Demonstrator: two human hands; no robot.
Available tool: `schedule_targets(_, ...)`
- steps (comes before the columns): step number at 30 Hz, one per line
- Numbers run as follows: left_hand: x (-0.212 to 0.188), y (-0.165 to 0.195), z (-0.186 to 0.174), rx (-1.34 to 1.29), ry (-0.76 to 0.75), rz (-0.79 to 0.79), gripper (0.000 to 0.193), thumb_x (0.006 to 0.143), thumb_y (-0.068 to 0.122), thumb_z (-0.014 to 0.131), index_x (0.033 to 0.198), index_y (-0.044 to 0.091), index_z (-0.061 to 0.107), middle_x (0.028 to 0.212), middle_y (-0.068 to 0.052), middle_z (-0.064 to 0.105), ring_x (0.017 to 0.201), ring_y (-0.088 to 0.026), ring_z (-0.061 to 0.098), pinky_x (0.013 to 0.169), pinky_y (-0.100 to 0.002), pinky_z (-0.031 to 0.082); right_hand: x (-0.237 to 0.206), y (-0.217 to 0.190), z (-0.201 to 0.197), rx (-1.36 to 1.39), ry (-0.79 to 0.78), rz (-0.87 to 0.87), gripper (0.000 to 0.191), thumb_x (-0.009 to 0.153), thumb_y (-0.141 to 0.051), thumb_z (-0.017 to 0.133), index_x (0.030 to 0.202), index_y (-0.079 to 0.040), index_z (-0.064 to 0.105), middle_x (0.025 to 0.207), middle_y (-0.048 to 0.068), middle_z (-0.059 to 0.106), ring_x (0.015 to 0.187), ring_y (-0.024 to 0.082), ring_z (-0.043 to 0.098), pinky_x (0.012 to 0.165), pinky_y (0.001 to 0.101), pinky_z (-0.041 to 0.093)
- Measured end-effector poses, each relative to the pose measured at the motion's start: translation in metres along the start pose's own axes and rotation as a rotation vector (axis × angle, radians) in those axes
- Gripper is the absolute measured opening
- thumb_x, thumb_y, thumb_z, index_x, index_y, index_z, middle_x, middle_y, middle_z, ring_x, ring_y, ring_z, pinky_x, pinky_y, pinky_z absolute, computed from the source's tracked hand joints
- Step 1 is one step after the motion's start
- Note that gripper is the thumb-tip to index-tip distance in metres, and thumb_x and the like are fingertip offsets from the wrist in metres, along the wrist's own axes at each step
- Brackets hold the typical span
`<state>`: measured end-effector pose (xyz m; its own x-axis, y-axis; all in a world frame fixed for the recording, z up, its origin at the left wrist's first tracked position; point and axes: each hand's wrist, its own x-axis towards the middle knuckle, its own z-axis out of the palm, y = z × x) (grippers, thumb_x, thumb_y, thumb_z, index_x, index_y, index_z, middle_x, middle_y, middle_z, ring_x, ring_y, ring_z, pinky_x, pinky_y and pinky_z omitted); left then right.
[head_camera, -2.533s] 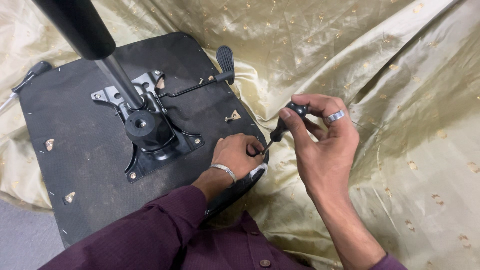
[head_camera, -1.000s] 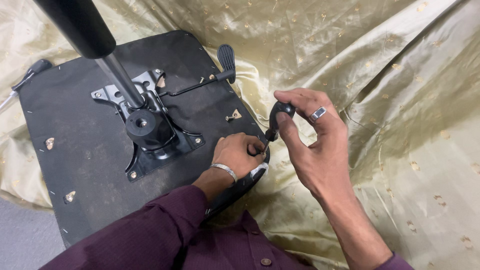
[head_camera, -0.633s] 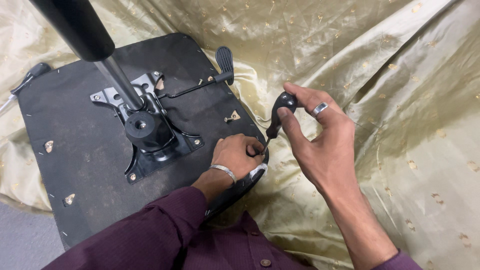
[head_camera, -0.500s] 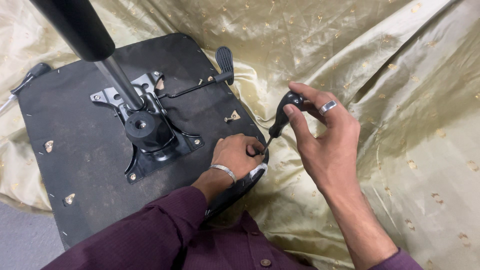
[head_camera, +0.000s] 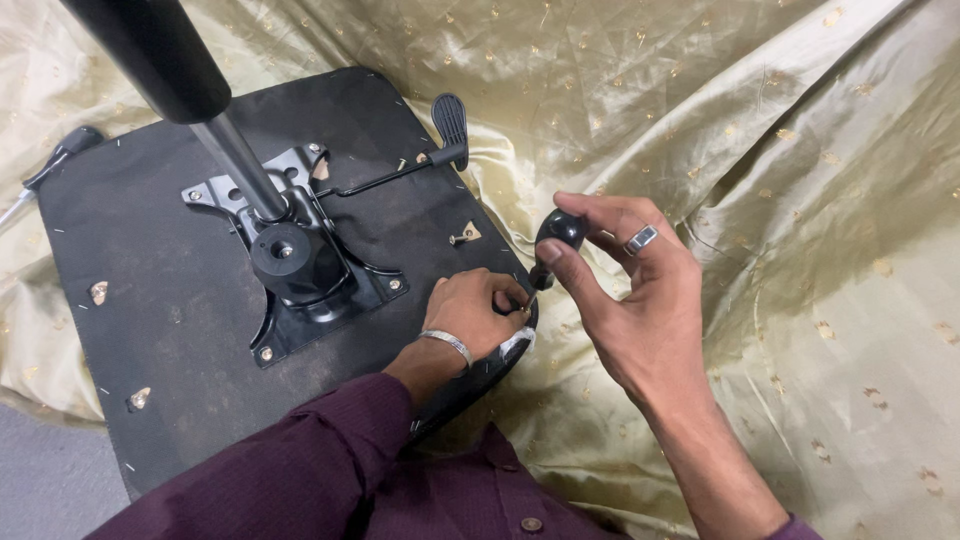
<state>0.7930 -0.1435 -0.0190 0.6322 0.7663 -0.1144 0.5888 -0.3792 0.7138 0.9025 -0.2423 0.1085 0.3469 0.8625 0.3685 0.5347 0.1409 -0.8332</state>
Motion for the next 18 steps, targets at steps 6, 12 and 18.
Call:
schedule_targets(6,-0.0027,0.0042,-0.0051,-0.048,-0.034,-0.045,0.027,0.076,0.039,0.077,0.095,0.021,0.082,0.087,0.000,0.075,0.088,-0.022,0.072,0.093,-0.038,0.049,0.0029,-0.0009,-0.0040,-0.176,0.040,0.031,0.029,0.095,-0.007,0.074,0.124,-0.008,0.073,0.112,0.006,0.074,0.105,0.012,0.073,0.099,0.0274,0.059)
schedule_targets(12,-0.0018,0.0026,-0.0070,-0.096,0.000,0.009,0.029,0.075,0.040,0.077,0.095,0.020,0.084,0.086,0.000,0.079,0.085,-0.023,0.075,0.092,-0.037,0.053,0.0033,-0.0010,-0.0066,-0.156,0.001,-0.051,0.030,0.096,-0.004,0.072,0.126,-0.008,0.073,0.119,0.007,0.071,0.110,0.016,0.069,0.097,0.0291,0.054)
schedule_targets(18,-0.0048,0.0049,-0.0061,-0.057,0.015,-0.012,0.026,0.074,0.037,0.079,0.091,0.018,0.084,0.083,-0.003,0.075,0.084,-0.025,0.071,0.095,-0.041,0.047,0.0048,-0.0007,-0.0041,-0.130,-0.023,-0.014,0.031,0.093,-0.007,0.075,0.123,-0.009,0.074,0.119,0.005,0.072,0.110,0.014,0.071,0.098,0.0288,0.057)
